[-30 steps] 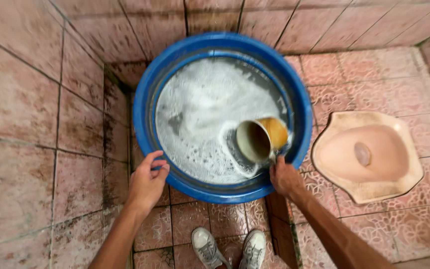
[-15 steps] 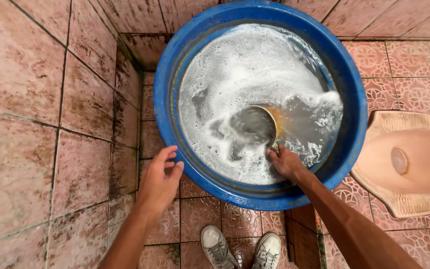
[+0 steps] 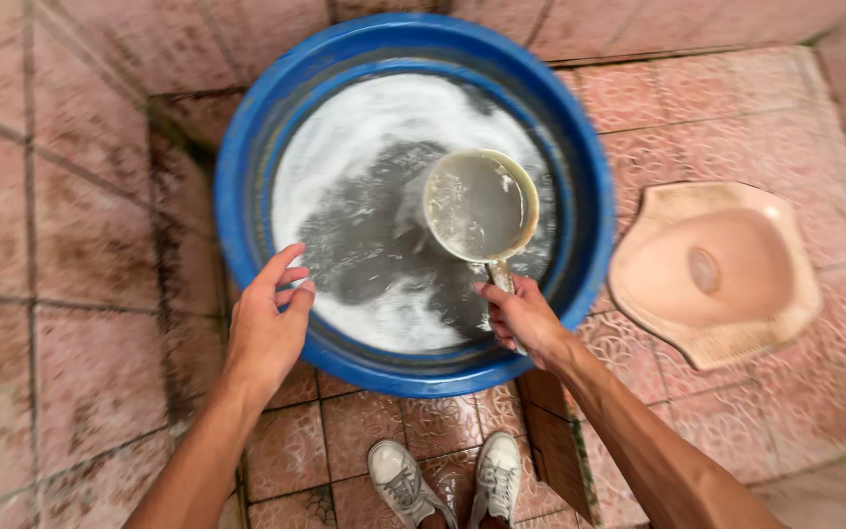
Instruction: The person hand washes several pieces of clothing in a blue basin filled with soapy water. They scrub and rinse each item, then wring out the water and place the clothes on a tiled ledge. The person also pours soapy water from the basin into a nearby squat toilet.
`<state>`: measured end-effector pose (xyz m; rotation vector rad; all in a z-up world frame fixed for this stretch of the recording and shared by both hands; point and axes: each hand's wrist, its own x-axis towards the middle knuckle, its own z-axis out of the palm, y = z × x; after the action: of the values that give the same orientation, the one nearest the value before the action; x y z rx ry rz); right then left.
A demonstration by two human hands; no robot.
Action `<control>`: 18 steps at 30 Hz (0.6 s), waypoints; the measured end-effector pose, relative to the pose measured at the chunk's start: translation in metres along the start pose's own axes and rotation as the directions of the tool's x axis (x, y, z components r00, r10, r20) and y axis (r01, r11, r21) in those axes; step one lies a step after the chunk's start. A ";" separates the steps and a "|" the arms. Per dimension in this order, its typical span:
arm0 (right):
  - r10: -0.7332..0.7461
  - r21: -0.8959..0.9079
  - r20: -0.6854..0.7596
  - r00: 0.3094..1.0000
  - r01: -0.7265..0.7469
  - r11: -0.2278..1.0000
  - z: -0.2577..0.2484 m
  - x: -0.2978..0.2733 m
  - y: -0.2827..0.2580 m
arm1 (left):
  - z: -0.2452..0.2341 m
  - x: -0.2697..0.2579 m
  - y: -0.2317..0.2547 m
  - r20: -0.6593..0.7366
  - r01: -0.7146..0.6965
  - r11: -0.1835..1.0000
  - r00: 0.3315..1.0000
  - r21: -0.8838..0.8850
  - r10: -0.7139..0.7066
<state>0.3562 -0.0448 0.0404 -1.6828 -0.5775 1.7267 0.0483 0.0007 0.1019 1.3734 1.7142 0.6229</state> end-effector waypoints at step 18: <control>0.142 0.308 -0.397 0.907 -0.014 0.951 -0.219 -0.127 0.082 | 0.185 -0.034 0.145 0.453 -0.161 0.984 0.873 -0.079 0.179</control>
<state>0.5558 -0.2200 0.0546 -1.7934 -0.0459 1.3606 0.2833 -0.0127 0.1287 1.5129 1.2051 0.3802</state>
